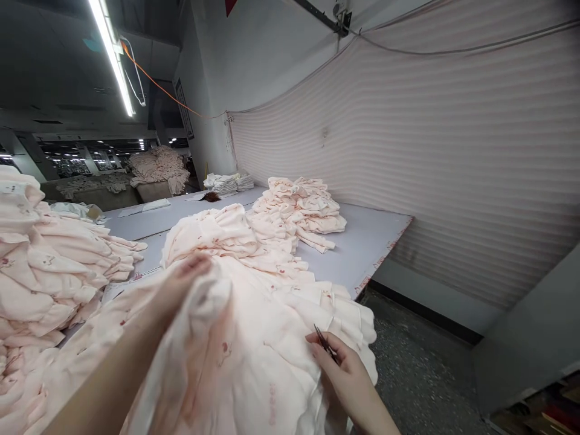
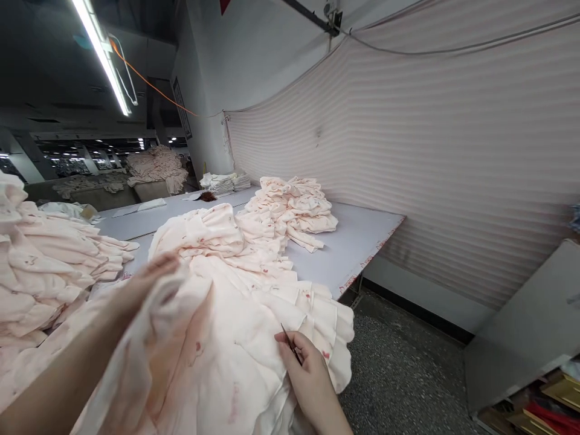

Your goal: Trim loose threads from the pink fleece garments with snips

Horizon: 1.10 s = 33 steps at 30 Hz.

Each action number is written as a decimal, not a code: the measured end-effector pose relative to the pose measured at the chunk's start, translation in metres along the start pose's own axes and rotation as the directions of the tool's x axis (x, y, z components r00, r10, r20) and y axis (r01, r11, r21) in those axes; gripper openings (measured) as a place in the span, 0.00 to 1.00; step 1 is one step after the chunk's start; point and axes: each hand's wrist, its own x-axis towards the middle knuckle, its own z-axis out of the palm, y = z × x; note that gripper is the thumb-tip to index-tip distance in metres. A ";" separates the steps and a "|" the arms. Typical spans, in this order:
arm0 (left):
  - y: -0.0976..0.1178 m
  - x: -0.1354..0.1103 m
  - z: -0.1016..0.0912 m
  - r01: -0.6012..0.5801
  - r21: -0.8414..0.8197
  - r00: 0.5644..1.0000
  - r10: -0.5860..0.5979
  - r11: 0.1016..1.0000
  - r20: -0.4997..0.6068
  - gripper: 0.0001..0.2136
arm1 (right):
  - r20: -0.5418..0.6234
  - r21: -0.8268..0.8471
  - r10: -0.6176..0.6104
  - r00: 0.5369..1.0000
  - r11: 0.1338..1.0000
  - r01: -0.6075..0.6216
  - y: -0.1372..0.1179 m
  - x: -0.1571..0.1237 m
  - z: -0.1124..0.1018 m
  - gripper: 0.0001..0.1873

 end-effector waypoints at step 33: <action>-0.061 -0.040 0.093 -0.201 0.589 0.818 -0.197 0.782 0.540 0.07 | 0.078 0.109 -0.185 0.980 0.978 0.176 -0.003 -0.013 0.018 0.20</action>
